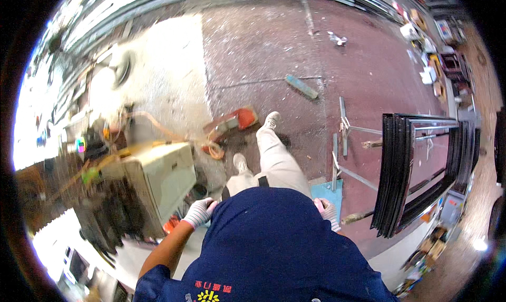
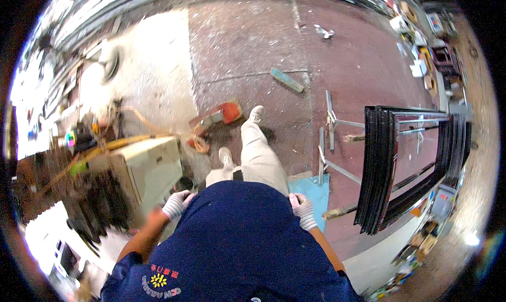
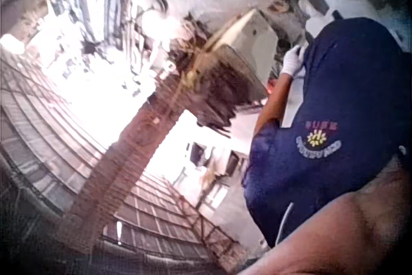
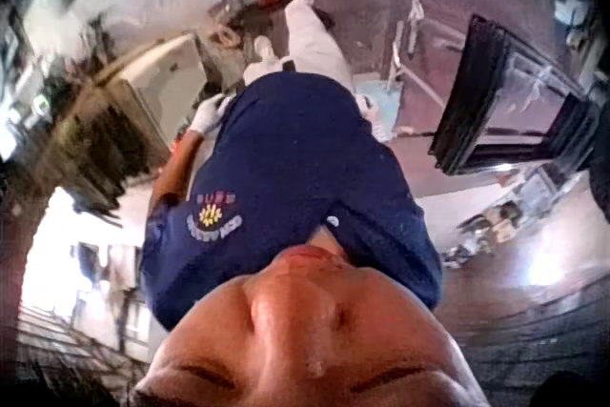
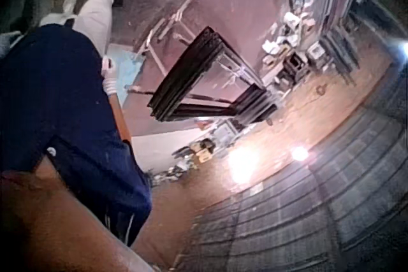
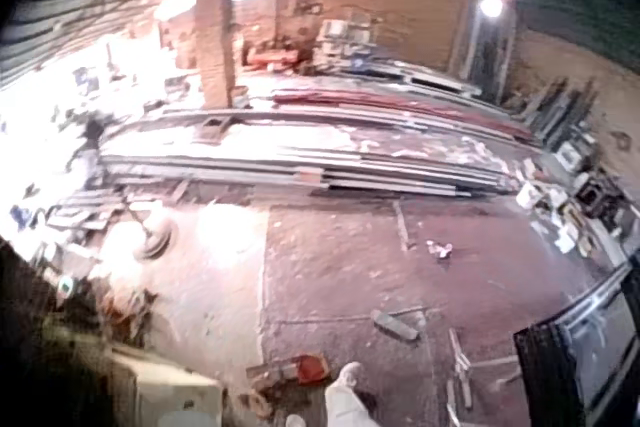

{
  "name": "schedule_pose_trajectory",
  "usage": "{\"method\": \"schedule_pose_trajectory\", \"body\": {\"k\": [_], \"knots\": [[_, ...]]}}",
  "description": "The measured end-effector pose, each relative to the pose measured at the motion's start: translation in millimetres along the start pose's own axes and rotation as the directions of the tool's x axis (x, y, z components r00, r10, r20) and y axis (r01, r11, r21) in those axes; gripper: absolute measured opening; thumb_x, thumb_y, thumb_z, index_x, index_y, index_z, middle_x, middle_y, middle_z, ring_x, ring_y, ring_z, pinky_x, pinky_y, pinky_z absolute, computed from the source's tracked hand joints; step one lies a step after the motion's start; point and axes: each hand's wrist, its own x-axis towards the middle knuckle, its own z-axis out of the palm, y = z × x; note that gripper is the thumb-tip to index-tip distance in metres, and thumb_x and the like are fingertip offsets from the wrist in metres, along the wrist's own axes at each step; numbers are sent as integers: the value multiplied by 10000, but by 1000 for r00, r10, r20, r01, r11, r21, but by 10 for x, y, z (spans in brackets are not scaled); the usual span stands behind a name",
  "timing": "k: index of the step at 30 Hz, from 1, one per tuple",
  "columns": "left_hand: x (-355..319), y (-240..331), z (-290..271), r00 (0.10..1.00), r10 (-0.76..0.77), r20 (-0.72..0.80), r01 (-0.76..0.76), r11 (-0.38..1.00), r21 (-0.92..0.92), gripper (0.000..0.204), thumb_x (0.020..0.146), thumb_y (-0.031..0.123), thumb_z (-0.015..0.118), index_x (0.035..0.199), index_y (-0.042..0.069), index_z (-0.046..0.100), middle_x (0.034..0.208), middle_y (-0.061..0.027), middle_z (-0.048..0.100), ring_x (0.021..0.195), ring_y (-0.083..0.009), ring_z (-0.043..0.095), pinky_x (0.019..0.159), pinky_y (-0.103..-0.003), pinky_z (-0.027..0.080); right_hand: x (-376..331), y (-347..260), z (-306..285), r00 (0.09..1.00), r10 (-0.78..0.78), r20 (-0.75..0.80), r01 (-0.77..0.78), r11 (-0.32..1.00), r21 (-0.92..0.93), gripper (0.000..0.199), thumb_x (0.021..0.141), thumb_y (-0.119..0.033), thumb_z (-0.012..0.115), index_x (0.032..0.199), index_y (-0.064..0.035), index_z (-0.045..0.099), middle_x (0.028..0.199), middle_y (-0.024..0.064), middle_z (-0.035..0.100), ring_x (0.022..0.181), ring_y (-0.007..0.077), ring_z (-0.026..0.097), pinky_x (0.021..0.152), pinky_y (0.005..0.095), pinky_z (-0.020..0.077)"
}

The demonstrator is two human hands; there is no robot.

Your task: The person measures multiple window frames using a tape measure and marks them with a marker. They repeatedly lift frames from a stack, measure dimensions, and mark the frames before placing them back.

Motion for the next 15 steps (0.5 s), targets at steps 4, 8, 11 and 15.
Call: {"method": "schedule_pose_trajectory", "body": {"k": [4,8,11,15], "knots": [[725,527,-661,978,15,207,27,980,-198,391,1003,355,547,1063,-11,671,912,-118,711,842,-151,607,815,-316,498,882,-1322,-172,976,-150,-161,124,979,-160,316,925,-302,616,990,-8,715,892,178,722,848,266,706,773,356,533],[1372,1219,-1120,999,30,20,-29,999,-27,407,983,375,564,953,-11,688,816,-201,689,712,-213,647,708,-358,511,2246,-2091,-416,980,-162,-112,166,986,25,395,897,-390,602,1026,-34,713,1000,203,704,956,322,691,840,382,529],[1786,1727,-1384,986,93,-140,-75,989,126,404,984,347,544,869,-16,679,750,-247,627,672,-287,652,676,-403,500,2844,-2633,-766,958,-283,52,287,950,-119,411,880,-437,580,1074,-98,709,1053,188,696,1003,349,670,871,409,522],[2627,1432,-1361,937,113,-329,-88,992,91,411,970,340,575,847,-35,690,775,-165,710,707,-204,644,701,-382,501,3019,-3276,-1478,933,-355,59,360,920,-153,395,893,-425,584,1099,-104,685,1029,176,703,982,350,669,875,429,514]]}}
